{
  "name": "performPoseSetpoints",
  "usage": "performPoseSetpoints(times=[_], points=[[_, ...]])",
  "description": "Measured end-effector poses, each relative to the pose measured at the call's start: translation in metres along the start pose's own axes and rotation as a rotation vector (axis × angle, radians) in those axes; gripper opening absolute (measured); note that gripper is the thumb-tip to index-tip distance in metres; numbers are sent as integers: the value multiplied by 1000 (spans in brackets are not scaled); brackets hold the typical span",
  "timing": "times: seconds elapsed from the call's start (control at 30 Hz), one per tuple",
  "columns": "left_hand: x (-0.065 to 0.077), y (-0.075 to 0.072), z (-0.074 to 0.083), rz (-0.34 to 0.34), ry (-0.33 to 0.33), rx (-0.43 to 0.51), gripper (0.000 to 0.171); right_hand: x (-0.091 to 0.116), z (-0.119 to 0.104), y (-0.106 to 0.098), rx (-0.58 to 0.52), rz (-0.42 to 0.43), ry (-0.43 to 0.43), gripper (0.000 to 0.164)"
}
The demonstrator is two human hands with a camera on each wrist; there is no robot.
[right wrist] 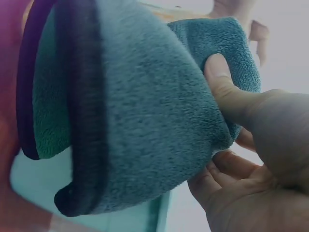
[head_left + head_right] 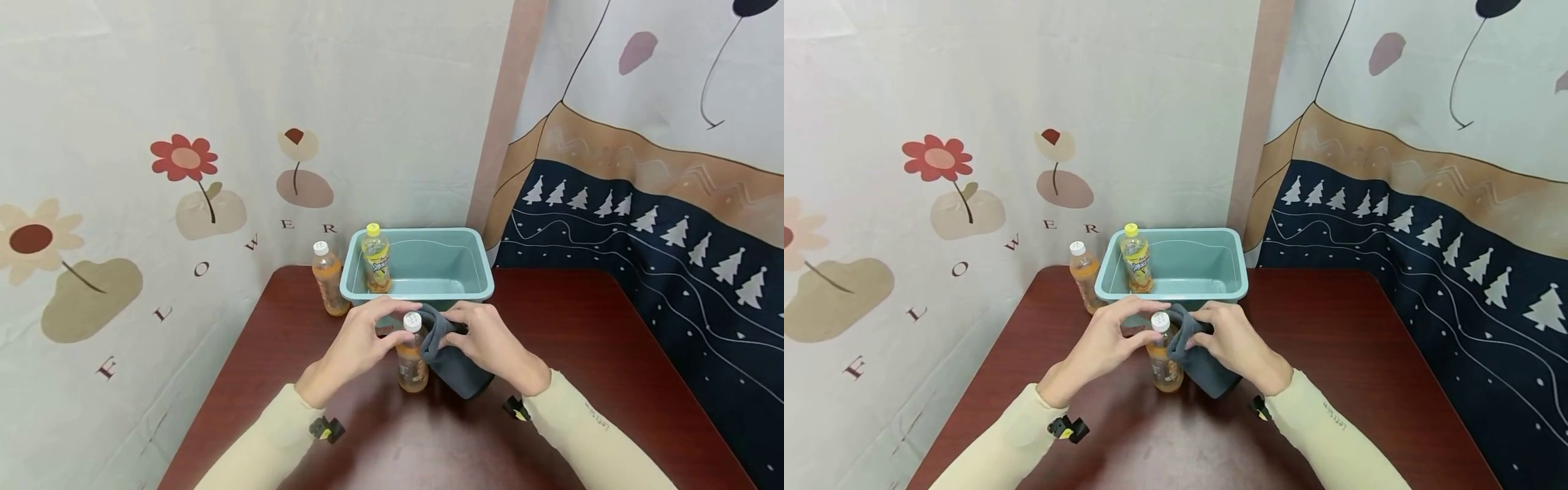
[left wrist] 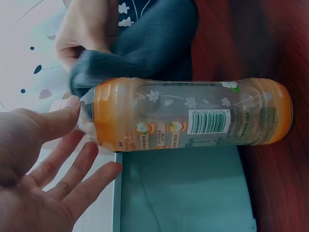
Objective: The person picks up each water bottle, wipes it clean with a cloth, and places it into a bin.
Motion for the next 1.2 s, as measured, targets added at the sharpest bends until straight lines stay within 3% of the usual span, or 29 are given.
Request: performPoseSetpoints(times=[0.23, 0.5, 0.97, 1.2], points=[[-1, -2, -2, -18, -11, -59, 40, -5, -19, -1, -64, -16, -21, 34], [-3, 0, -4, -56, 1, -64, 40, 1, -12, 13, 22, -82, -7, 32], [-2, 4, 1, -77, 52, -77, 37, 17, 32, 87, 97, -269, -35, 14], [1, 4, 0, -76, 47, -77, 38, 18, 39, 103, 112, -305, -13, 20]])
Point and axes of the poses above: each hand's wrist, its own x-axis away from the middle knuckle, its own y-axis out of the palm, z = x × y, the point moved 9 cm from there along -x, towards the middle knuckle, and after that the axes turned 12 degrees about y, right-handed, at the moved point
